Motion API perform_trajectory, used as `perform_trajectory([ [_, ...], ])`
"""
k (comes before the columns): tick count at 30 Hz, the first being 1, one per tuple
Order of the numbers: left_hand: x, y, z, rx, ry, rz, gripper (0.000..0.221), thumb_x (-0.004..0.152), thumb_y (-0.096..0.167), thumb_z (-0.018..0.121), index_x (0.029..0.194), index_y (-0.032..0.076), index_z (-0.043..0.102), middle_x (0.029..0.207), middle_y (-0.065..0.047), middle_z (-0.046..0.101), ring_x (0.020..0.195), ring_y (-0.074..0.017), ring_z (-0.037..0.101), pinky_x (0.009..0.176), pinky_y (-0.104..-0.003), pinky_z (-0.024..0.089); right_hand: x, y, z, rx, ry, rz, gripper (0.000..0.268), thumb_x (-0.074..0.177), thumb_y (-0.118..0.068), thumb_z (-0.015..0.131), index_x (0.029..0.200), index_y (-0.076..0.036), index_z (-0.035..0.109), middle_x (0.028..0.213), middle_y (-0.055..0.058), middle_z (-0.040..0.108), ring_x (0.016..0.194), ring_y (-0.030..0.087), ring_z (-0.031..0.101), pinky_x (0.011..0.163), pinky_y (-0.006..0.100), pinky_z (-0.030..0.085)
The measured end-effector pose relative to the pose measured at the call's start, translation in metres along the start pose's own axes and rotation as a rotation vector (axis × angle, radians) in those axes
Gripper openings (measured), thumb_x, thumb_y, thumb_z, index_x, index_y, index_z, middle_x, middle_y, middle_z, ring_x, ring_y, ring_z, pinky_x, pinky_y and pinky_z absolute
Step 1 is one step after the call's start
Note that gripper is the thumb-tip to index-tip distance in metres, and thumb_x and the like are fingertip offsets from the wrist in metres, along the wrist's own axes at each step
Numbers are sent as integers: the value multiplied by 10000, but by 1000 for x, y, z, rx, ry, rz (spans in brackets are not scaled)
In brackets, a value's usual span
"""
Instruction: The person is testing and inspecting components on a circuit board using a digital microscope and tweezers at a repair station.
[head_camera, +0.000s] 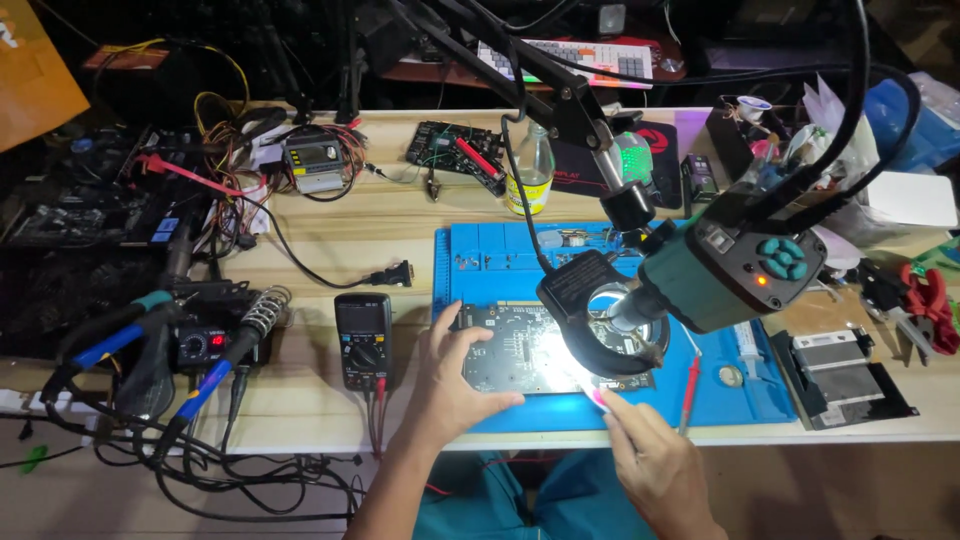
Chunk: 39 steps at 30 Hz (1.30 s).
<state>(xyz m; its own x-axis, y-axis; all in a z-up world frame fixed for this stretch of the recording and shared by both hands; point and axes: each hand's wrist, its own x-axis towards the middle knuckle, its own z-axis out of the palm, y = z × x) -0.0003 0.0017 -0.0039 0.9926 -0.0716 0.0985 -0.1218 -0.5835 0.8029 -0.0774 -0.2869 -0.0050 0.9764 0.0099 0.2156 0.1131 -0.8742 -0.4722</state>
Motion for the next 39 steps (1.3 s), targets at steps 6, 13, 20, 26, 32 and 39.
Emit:
perform_trajectory([
  [6, 0, 1, -1, 58, 7, 7, 822, 579, 432, 1110, 1288, 276, 724, 1774, -81, 365, 1584, -382, 399, 1233, -625, 376, -4, 11, -7, -142, 143, 21, 354, 1050, -285, 666, 1372, -323, 807, 1019, -85, 827, 792, 204, 746, 617, 417, 575],
  [13, -1, 5, -3, 28, -19, -34, 801, 595, 398, 1104, 1283, 272, 716, 1786, -75, 344, 1598, -374, 373, 1229, -612, 396, -1, 37, 12, -134, 109, 114, 383, 1029, -329, 677, 1379, -430, 796, 1032, -118, 790, 840, 209, 718, 678, 431, 570],
  [20, 0, 4, 1, 7, -10, -10, 796, 592, 401, 1095, 1280, 269, 717, 1792, -81, 334, 1600, -374, 378, 1219, -612, 421, 34, 83, -10, -81, 304, 1, 386, 1116, -57, 599, 1481, -91, 722, 1203, 176, 730, 982, 392, 727, 668, 485, 582],
  [26, 0, 7, -1, 24, -16, -3, 800, 613, 408, 1089, 1296, 265, 698, 1799, -97, 320, 1610, -393, 358, 1233, -631, 390, 52, 95, -3, 35, 306, -35, 385, 1096, -37, 631, 1456, -79, 759, 1207, 130, 731, 1062, 318, 700, 813, 444, 585],
  [32, -1, 6, 1, 40, -19, 4, 793, 624, 436, 1079, 1301, 265, 703, 1800, -88, 319, 1633, -395, 327, 1238, -635, 391, 49, 95, -4, 49, 326, -50, 348, 1055, -85, 689, 1384, -64, 802, 1262, 115, 765, 1184, 303, 722, 985, 454, 599],
  [39, -3, -4, 9, 54, 16, 33, 927, 587, 577, 1057, 1363, 240, 677, 1756, -192, 360, 1562, -508, 416, 1251, -711, 316, 47, 93, -7, 51, 281, -7, 303, 1102, -214, 697, 1367, -117, 808, 1180, 110, 751, 1090, 315, 763, 884, 413, 657],
])
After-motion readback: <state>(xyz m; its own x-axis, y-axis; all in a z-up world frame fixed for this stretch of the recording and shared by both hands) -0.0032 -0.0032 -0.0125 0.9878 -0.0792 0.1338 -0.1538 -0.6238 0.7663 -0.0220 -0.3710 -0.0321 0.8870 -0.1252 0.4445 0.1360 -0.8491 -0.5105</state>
